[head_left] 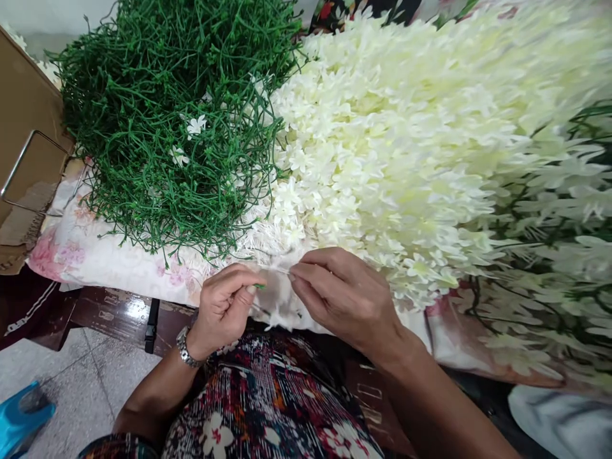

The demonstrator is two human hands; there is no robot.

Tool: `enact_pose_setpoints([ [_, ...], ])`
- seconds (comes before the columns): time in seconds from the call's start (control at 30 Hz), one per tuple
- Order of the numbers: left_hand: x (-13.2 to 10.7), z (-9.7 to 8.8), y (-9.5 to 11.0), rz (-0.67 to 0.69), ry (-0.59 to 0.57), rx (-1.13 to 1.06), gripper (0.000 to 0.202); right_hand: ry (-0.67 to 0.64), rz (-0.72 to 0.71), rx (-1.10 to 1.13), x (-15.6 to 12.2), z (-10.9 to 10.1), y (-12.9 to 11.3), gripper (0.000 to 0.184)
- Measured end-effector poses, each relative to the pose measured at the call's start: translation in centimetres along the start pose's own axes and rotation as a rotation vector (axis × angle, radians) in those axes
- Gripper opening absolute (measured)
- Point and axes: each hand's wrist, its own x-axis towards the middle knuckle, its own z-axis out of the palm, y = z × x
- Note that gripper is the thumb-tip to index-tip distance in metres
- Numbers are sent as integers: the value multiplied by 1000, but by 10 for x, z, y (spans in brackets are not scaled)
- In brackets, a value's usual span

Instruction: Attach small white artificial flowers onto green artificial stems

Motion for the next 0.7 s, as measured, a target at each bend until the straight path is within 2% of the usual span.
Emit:
enact_pose_setpoints([
  [0.13, 1, 2, 1, 48, -42, 25, 15, -13, 70, -21, -16, 0, -1, 5],
  [0.3, 0, 4, 2, 17, -99, 30, 14, -79, 90, -56, -27, -7, 1, 8],
  [0.47, -3, 4, 3, 14, -71, -30, 14, -58, 79, -45, -23, -15, -2, 9],
  [0.6, -4, 4, 4, 25, -67, -29, 14, -157, 73, -137, -16, -6, -10, 7],
  [0.7, -5, 2, 8, 59, -99, 15, 16, -158, 89, -149, -16, -1, -14, 6],
])
